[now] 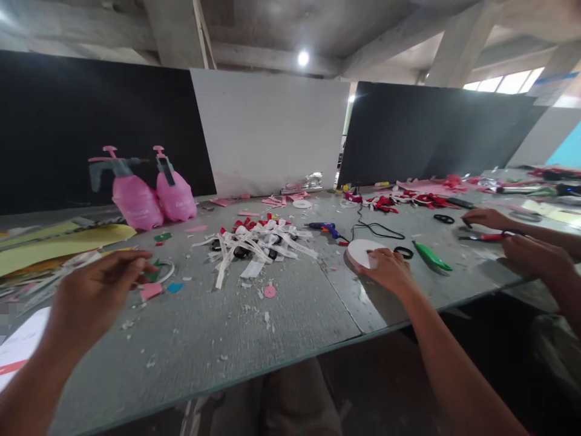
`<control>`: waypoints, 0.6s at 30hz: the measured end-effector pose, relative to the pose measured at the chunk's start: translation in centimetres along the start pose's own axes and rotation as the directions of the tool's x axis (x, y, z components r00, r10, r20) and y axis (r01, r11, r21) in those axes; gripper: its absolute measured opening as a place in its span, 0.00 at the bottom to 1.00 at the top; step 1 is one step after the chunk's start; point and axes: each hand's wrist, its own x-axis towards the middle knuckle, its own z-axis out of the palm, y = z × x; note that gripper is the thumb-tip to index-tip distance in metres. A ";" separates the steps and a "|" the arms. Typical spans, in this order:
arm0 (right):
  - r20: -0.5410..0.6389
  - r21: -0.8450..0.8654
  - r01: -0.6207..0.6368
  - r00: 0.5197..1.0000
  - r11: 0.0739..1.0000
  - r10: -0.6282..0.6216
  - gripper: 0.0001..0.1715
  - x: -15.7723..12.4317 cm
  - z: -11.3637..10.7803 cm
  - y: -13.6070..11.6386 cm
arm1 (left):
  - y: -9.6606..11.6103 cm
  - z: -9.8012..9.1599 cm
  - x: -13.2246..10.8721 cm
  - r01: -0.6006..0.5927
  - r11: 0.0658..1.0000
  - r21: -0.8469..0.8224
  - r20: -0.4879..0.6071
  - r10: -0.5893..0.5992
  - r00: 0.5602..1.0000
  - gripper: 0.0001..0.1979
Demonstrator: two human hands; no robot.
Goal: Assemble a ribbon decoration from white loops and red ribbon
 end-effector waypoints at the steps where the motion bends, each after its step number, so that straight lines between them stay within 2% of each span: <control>1: -0.009 0.022 0.020 1.000 1.000 -0.019 0.37 0.0 -0.1 0.1 | 0.6 1.1 -0.2 -0.001 0.999 -0.050 0.083 0.005 0.996 0.15; 5: -0.113 0.244 0.212 0.975 0.946 -0.189 0.35 -0.7 -1.2 -0.6 | 1.0 4.8 -1.8 -0.006 0.985 -0.174 0.271 0.054 0.961 0.14; 7: -0.147 0.406 0.291 0.956 0.866 -0.252 0.33 -1.4 -2.0 -2.0 | 1.1 6.8 -2.5 -0.024 0.974 -0.224 0.378 0.109 0.919 0.14; 10: -0.127 0.575 0.329 0.940 0.749 -0.316 0.30 -2.3 -2.9 -4.8 | 2.1 10.1 -2.8 -0.055 0.965 -0.257 0.506 0.182 0.843 0.13; 13: -0.133 0.521 0.411 0.905 0.748 -0.404 0.30 -2.6 -3.0 -7.0 | 3.5 12.5 -2.5 -0.093 0.956 -0.277 0.577 0.243 0.780 0.12; 15: -0.161 0.422 0.467 0.882 0.777 -0.443 0.31 -2.3 -2.5 -7.6 | 3.8 13.5 -2.3 -0.110 0.948 -0.300 0.588 0.275 0.761 0.12; 18: -0.196 0.345 0.530 0.848 0.774 -0.493 0.32 -1.9 -1.7 -8.2 | 3.8 14.3 -2.4 -0.057 0.938 -0.341 0.625 0.271 0.732 0.12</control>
